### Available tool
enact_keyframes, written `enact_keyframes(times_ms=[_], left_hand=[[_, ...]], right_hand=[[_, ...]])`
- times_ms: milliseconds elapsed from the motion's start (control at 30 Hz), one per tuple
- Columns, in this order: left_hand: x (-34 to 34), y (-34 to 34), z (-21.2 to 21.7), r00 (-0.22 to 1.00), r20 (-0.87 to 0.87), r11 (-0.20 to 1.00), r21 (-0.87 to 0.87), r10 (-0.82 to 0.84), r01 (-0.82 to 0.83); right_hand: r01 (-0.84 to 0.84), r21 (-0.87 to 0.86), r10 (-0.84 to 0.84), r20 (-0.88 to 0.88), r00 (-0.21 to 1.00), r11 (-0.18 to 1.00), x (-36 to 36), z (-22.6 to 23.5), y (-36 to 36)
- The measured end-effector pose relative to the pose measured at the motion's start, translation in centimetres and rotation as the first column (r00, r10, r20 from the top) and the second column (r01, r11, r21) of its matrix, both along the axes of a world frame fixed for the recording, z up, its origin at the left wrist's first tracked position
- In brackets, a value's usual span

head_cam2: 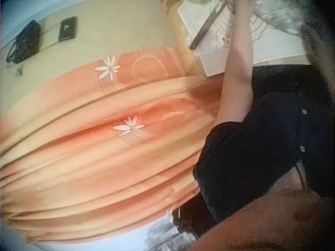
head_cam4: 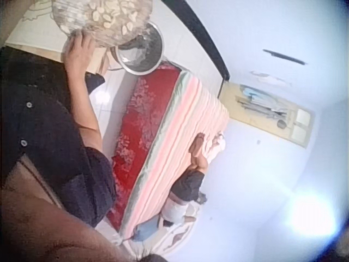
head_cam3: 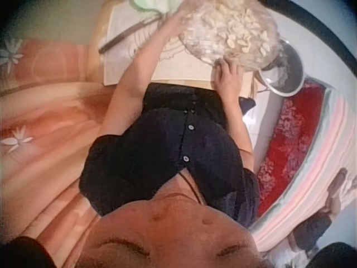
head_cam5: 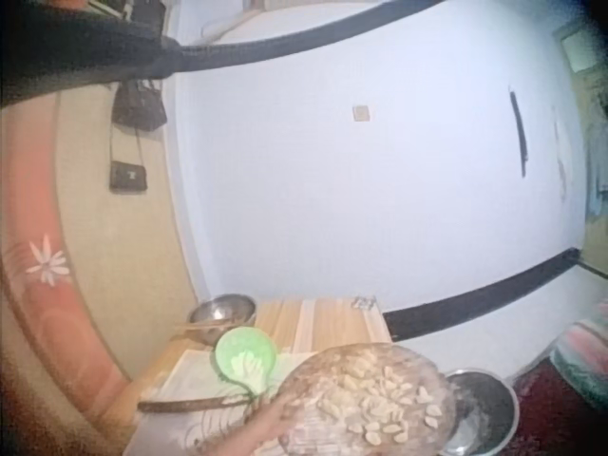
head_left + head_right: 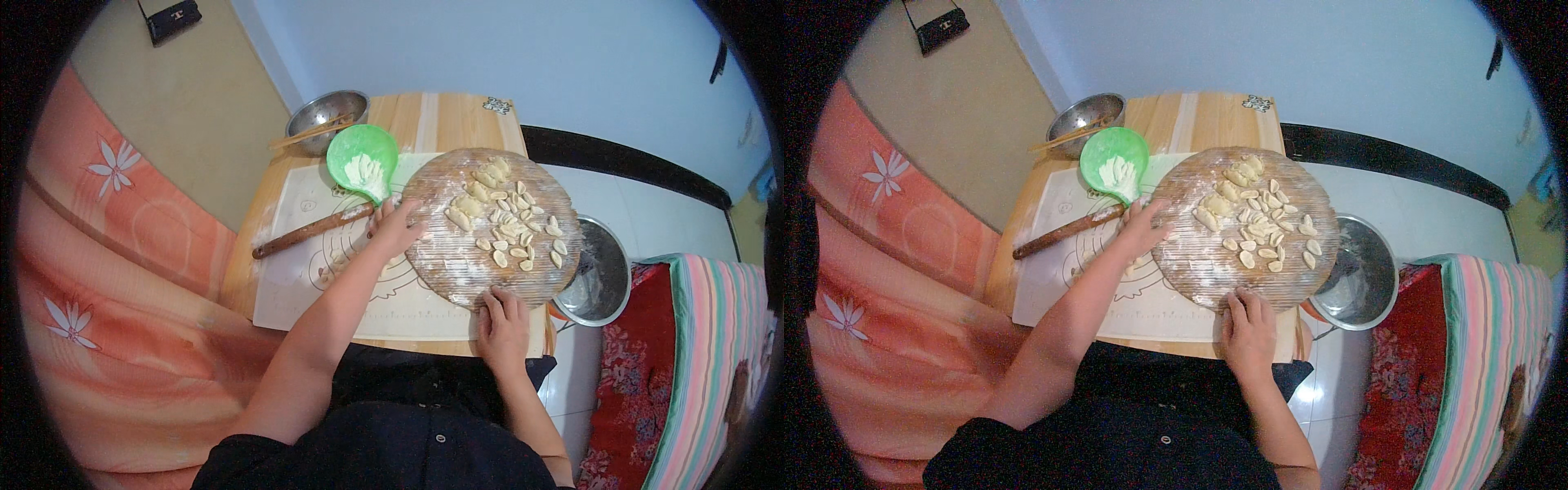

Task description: The person is making dumplings by hand. They pick up small pieces of dough from a wooden board, flatten them, and place them onto a silicone mat. A rolling pin and a bowl of flour are visible on the table.

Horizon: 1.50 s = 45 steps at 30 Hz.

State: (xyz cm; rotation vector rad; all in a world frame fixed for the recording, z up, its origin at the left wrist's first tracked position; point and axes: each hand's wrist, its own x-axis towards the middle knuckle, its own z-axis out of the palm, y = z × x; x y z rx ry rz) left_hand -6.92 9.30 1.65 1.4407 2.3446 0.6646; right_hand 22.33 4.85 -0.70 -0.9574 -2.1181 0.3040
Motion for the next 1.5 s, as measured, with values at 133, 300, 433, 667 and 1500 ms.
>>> enact_keyframes(times_ms=[133,300,433,667,1500], left_hand=[[-0.5,-1.3,-0.8,0.992,-0.012,0.984,0.124,-0.124,0.124],[1.8,-3.3,1.8,0.959,-0.214,0.974,0.089,-0.186,0.208],[2.4,-3.0,2.2,0.924,-0.338,0.969,0.104,-0.179,0.226],[6.2,-0.7,3.6,0.959,0.069,0.941,0.225,-0.273,0.252],[-2.2,-9.5,2.8,0.808,-0.511,0.951,-0.069,-0.292,0.3]], right_hand=[[0.007,-0.019,-0.007,0.012,1.0,1.0,0.0,0.2,-0.2],[0.011,-0.007,-0.011,0.015,1.0,1.0,0.2,0.3,-0.2],[0.011,0.018,-0.011,0.002,1.0,1.0,0.1,0.0,-0.2],[-0.001,-0.005,0.001,0.001,1.0,1.0,0.1,0.3,-0.2],[0.002,0.007,-0.002,0.008,1.0,1.0,0.1,0.2,-0.3]])
